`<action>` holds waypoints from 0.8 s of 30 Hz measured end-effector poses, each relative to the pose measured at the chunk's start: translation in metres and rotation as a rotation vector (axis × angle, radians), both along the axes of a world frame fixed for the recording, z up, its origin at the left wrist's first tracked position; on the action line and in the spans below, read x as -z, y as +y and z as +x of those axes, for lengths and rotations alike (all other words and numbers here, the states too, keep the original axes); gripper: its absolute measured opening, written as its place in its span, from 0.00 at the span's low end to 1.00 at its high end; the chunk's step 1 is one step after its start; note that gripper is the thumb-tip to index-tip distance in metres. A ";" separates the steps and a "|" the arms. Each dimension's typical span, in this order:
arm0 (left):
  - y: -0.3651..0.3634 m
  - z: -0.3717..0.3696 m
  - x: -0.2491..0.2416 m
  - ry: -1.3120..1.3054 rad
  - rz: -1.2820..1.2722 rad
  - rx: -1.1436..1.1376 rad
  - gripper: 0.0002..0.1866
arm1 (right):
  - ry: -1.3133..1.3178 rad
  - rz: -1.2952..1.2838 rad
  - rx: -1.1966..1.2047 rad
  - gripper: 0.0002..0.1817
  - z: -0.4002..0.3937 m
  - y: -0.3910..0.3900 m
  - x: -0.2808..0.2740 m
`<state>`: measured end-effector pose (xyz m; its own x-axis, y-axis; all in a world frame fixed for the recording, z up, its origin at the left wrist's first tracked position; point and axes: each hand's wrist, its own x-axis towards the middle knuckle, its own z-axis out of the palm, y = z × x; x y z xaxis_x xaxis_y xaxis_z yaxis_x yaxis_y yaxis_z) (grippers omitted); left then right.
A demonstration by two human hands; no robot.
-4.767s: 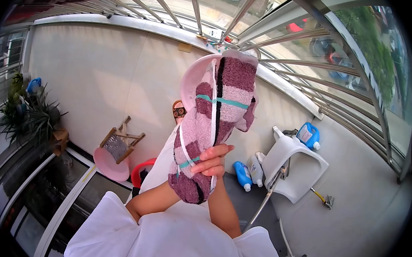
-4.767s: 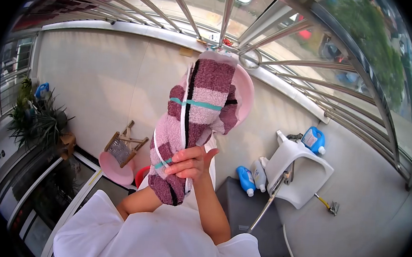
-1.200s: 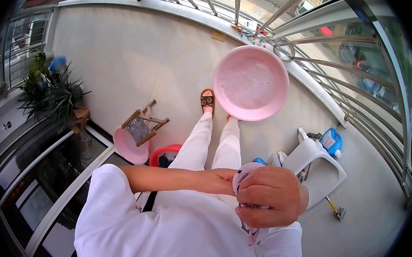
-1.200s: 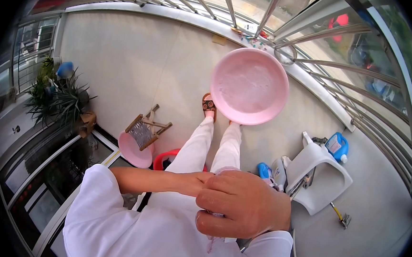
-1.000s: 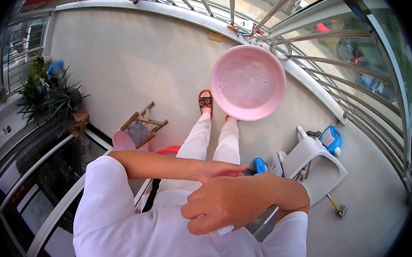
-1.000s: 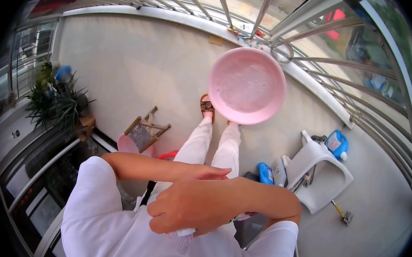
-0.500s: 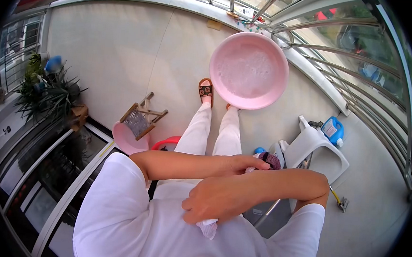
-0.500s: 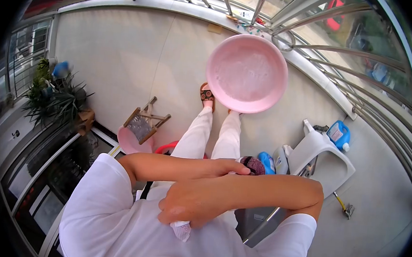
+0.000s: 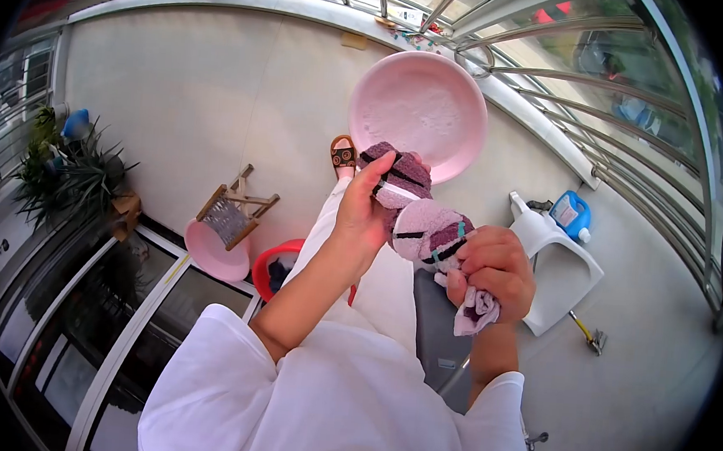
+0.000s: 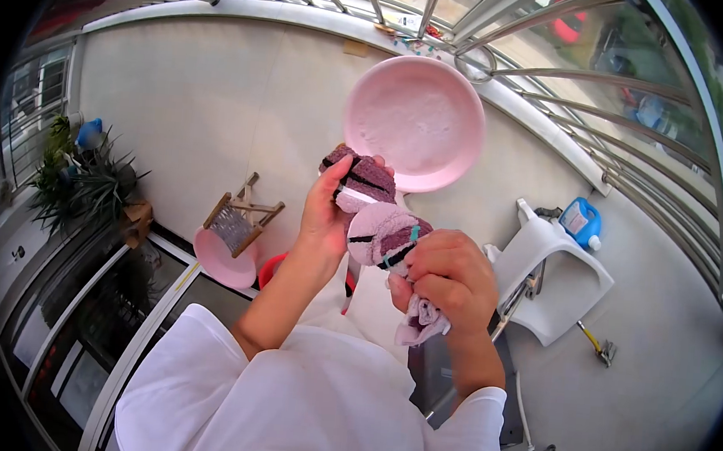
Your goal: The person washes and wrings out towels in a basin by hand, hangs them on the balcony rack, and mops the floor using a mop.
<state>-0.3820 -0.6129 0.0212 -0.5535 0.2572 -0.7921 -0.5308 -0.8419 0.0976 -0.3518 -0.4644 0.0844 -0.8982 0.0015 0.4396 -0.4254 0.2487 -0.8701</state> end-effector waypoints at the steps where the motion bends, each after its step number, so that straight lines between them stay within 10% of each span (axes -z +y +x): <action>1: 0.001 -0.007 -0.003 0.100 -0.031 0.003 0.11 | -0.101 -0.213 0.176 0.13 0.002 0.001 0.010; 5: 0.028 -0.022 -0.041 0.578 -0.345 0.130 0.08 | -0.380 -0.896 0.473 0.12 0.001 0.016 0.035; 13: 0.068 -0.022 -0.069 1.859 -0.941 0.361 0.14 | -1.157 -1.586 0.300 0.12 -0.001 0.028 0.075; 24: 0.087 0.003 -0.056 2.306 -0.894 0.446 0.10 | -1.603 -1.004 -0.171 0.13 -0.046 0.035 0.082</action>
<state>-0.3787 -0.5260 0.0777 -0.3221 0.6361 0.7012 0.7808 -0.2404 0.5767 -0.3977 -0.4294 0.0022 -0.4204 -0.4301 -0.7989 0.8556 -0.4809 -0.1913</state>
